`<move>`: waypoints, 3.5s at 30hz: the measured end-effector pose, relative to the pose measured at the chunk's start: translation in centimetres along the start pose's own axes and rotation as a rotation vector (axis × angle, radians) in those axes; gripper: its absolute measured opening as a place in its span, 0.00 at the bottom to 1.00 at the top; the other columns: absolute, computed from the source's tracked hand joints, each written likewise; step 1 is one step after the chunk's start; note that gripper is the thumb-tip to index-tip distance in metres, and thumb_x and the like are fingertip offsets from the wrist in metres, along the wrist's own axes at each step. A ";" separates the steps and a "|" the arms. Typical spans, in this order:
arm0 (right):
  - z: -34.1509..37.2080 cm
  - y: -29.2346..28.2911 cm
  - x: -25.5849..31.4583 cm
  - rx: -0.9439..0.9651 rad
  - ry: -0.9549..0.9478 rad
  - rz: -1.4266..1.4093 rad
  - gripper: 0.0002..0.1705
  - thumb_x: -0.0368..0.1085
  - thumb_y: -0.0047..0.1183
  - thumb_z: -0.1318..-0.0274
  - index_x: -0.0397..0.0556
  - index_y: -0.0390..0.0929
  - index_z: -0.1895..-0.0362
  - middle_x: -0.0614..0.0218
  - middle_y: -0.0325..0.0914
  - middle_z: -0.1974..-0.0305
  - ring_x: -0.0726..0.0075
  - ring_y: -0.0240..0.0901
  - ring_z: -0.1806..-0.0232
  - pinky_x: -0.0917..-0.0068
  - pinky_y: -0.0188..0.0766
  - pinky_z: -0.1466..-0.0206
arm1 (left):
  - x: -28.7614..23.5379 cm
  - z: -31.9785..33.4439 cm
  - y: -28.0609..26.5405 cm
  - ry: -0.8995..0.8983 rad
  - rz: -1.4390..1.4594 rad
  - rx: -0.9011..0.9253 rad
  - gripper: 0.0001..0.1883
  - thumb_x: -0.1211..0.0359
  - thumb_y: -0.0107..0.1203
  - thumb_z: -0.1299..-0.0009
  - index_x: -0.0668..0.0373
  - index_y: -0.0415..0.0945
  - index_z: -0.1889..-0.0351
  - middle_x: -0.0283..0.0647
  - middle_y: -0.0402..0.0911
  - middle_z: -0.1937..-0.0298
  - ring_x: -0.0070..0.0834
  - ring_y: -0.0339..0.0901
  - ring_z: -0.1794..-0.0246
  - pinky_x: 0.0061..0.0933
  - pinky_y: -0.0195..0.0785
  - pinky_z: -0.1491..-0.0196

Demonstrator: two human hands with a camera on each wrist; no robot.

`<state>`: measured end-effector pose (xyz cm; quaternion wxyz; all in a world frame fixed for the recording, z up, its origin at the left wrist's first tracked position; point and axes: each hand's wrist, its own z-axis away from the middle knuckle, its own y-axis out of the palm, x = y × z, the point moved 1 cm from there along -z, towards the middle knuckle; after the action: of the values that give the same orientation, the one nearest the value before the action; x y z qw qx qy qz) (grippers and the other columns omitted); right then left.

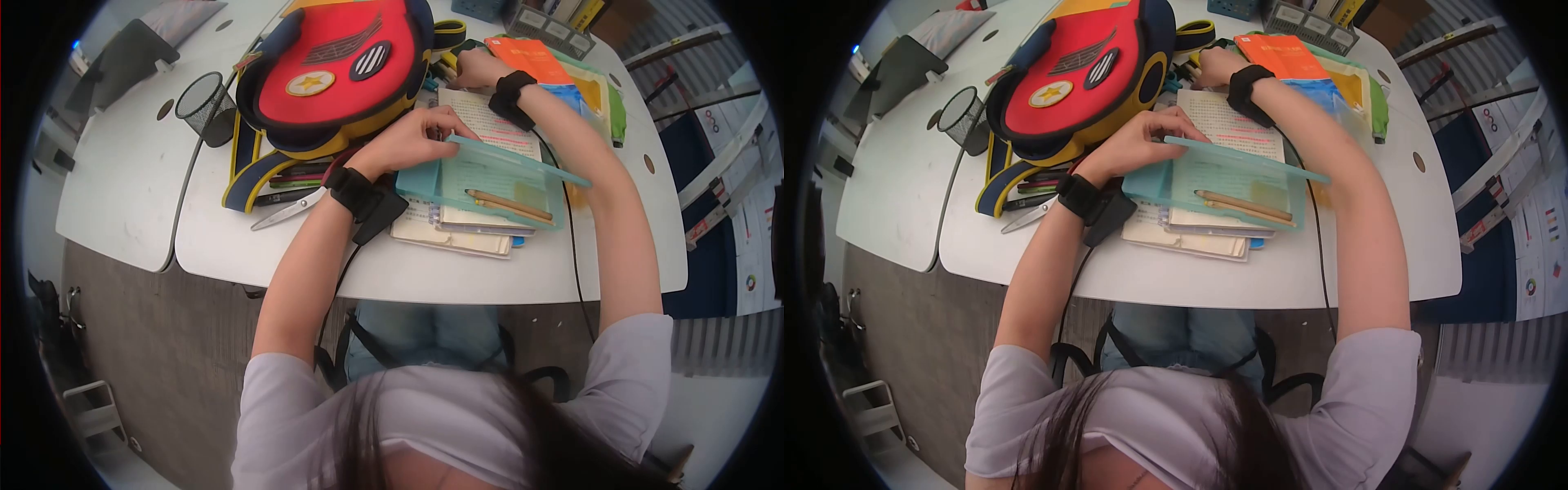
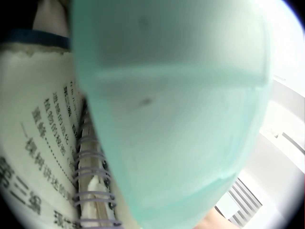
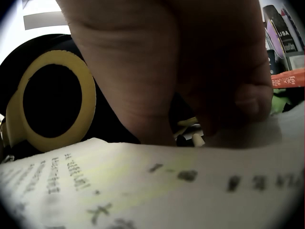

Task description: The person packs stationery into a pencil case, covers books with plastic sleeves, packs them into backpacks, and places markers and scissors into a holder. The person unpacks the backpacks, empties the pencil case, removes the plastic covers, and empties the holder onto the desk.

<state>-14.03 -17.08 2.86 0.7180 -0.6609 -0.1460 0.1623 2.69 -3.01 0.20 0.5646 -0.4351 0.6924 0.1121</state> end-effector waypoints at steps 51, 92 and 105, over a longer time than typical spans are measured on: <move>25.6 -1.2 3.3 -0.196 -0.178 -0.364 0.09 0.31 0.53 0.53 0.45 0.68 0.67 0.61 0.70 0.66 0.54 0.68 0.61 0.65 0.65 0.59 | -0.1 0.1 0.5 -0.100 -0.063 -0.053 0.15 0.61 0.45 0.29 0.62 0.76 0.55 0.31 0.77 0.61 0.14 0.68 0.60 0.18 0.61 0.54; 0.4 0.0 -4.5 -0.174 -0.171 -0.109 0.21 0.47 0.55 0.55 0.43 0.78 0.63 0.58 0.79 0.68 0.61 0.76 0.67 0.69 0.70 0.62 | 0.9 0.0 0.6 -0.075 0.021 -0.106 0.17 0.57 0.57 0.38 0.63 0.70 0.76 0.30 0.58 0.78 0.18 0.55 0.77 0.20 0.52 0.72; -0.4 0.5 -5.9 -0.102 -0.065 -0.259 0.24 0.45 0.61 0.63 0.37 0.78 0.67 0.59 0.79 0.70 0.65 0.76 0.72 0.71 0.73 0.67 | 1.7 -0.1 0.6 -0.069 -0.090 -0.116 0.20 0.54 0.58 0.39 0.62 0.69 0.78 0.30 0.59 0.80 0.17 0.54 0.78 0.21 0.50 0.75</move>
<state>-19.21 -19.92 2.38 0.6935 -0.6664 -0.2614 0.0819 2.20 -3.55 -1.45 0.5663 -0.4937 0.6446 0.1417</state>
